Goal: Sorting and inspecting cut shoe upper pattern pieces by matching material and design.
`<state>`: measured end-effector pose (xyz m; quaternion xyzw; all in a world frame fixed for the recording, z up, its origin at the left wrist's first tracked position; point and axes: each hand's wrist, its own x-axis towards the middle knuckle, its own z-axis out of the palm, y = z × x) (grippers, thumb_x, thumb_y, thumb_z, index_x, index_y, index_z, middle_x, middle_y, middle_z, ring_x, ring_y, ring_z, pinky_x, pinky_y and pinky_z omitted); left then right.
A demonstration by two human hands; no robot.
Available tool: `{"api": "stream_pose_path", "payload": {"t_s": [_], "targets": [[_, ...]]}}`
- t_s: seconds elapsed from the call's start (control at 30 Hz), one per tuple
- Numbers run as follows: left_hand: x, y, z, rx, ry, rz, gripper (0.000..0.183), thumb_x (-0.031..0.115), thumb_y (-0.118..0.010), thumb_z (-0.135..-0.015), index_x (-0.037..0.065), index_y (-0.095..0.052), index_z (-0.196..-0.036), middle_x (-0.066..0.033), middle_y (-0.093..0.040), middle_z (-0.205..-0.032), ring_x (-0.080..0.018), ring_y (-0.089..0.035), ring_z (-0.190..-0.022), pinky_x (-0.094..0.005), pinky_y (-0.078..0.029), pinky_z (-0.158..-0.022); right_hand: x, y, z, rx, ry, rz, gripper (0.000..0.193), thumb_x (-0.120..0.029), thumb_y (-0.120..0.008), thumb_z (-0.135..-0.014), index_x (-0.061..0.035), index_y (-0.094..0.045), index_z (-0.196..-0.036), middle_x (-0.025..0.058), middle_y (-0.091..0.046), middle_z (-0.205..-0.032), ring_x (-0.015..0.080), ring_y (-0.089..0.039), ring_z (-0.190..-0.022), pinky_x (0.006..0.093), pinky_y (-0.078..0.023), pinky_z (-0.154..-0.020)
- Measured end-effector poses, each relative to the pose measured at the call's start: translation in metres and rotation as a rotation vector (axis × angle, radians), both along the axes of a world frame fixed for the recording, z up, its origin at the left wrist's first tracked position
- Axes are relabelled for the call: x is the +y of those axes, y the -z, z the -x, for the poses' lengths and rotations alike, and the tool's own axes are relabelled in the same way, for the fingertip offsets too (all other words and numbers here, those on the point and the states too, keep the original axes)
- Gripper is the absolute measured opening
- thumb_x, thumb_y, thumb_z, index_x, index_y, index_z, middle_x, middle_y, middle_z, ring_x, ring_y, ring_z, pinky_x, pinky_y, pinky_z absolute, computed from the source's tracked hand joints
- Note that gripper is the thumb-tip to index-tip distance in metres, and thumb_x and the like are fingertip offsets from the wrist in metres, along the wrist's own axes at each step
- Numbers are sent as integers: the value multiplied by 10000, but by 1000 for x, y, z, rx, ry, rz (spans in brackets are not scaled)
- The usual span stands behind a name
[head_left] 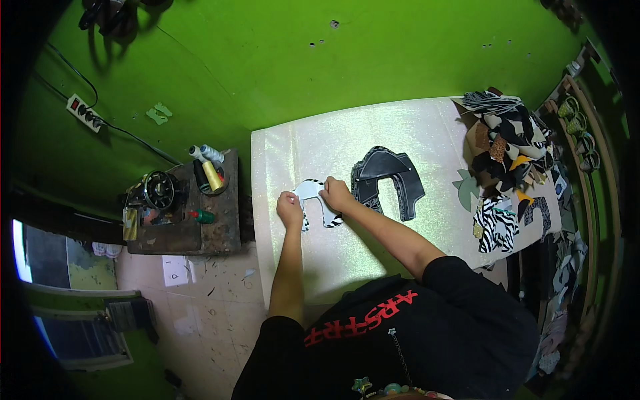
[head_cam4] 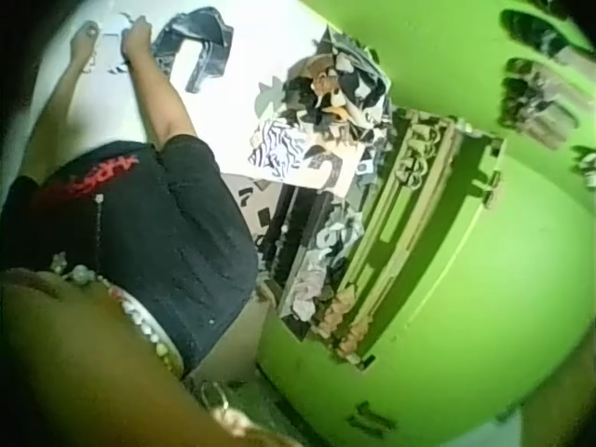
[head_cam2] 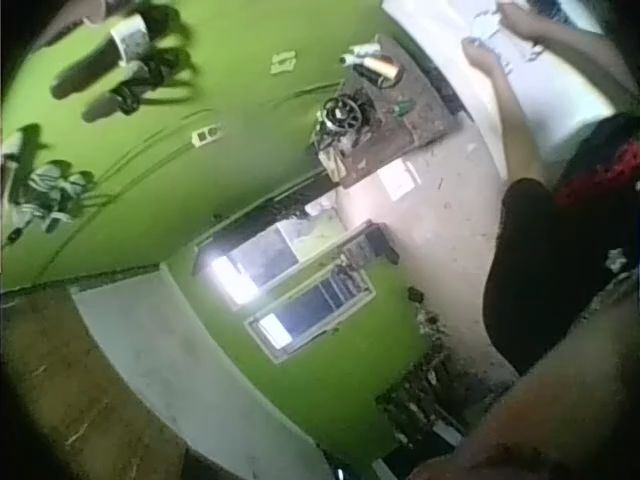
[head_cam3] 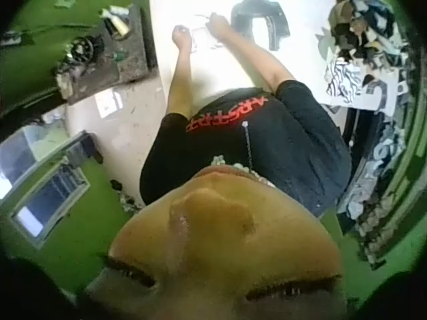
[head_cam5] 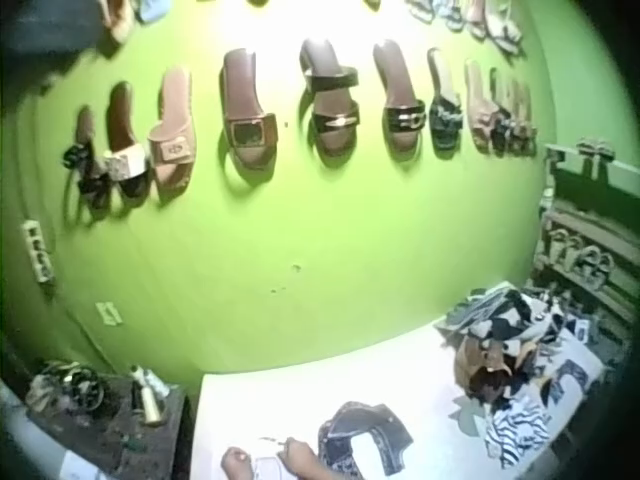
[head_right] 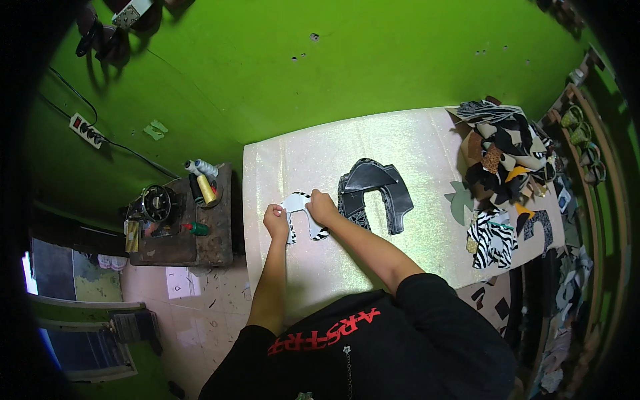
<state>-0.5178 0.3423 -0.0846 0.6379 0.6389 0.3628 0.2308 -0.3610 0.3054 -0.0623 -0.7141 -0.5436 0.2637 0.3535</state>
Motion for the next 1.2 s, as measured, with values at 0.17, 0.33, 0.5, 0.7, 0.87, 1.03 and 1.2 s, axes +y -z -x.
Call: {"api": "stream_pose_path", "payload": {"t_s": [0.17,0.33,0.5,0.7,0.87,1.03,1.2], "targets": [[-8,-1,2,120,16,-41,99,51,-580,-714,30,-572,-811,-133,-553,-749,-280,-559,-712,-373,-450,-668,-46,-33,-19,305,-145,-83,158,-116,-628,-731,-14,-512,-762,92,-552,-625,160,-527,-555,279,-422,-516],[-17,-30,-17,87,-43,316,380,190,-590,-727,17,-522,-1059,-221,-529,-1041,-338,-530,-959,-378,-423,-830,-104,-49,-85,504,103,-295,140,-76,-635,-744,-40,-500,-754,-31,-463,-611,33,-423,-542,197,-362,-489],[-54,-84,-86,163,-78,296,596,268,-616,-720,76,-358,-1222,-201,-296,-1279,-362,-287,-1184,-438,-267,-979,-154,-57,-163,537,417,-446,145,-69,-622,-759,-45,-478,-751,-47,-417,-604,21,-372,-516,181,-327,-461],[-97,-112,-166,65,117,127,584,250,-653,-696,127,-360,-1186,-153,-188,-1285,-355,-191,-1189,-495,-239,-960,-193,-88,-215,539,476,-534,154,-72,-617,-769,-38,-467,-778,-40,-431,-623,14,-378,-508,175,-323,-446],[-130,-123,-240,-24,299,63,558,238,-650,-695,123,-376,-1167,-157,-178,-1285,-366,-171,-1192,-526,-225,-947,-216,-113,-274,373,456,-599,118,-56,-593,-757,-22,-494,-812,-36,-450,-639,20,-388,-547,173,-324,-488],[-163,-131,-318,-43,439,-3,528,234,-657,-691,117,-414,-1144,-162,-211,-1266,-363,-192,-1168,-495,-224,-950,-230,-147,-355,-20,498,-625,177,-57,-606,-708,-17,-505,-847,39,-487,-742,101,-456,-608,226,-406,-571],[-199,-143,-393,-79,612,-110,440,213,-649,-686,150,-470,-1083,-159,-276,-1262,-370,-218,-1183,-504,-228,-941,-219,-167,-440,-414,480,-518,418,-144,-680,-637,-42,-475,-986,112,-483,-938,265,-490,-882,378,-414,-777]]}}
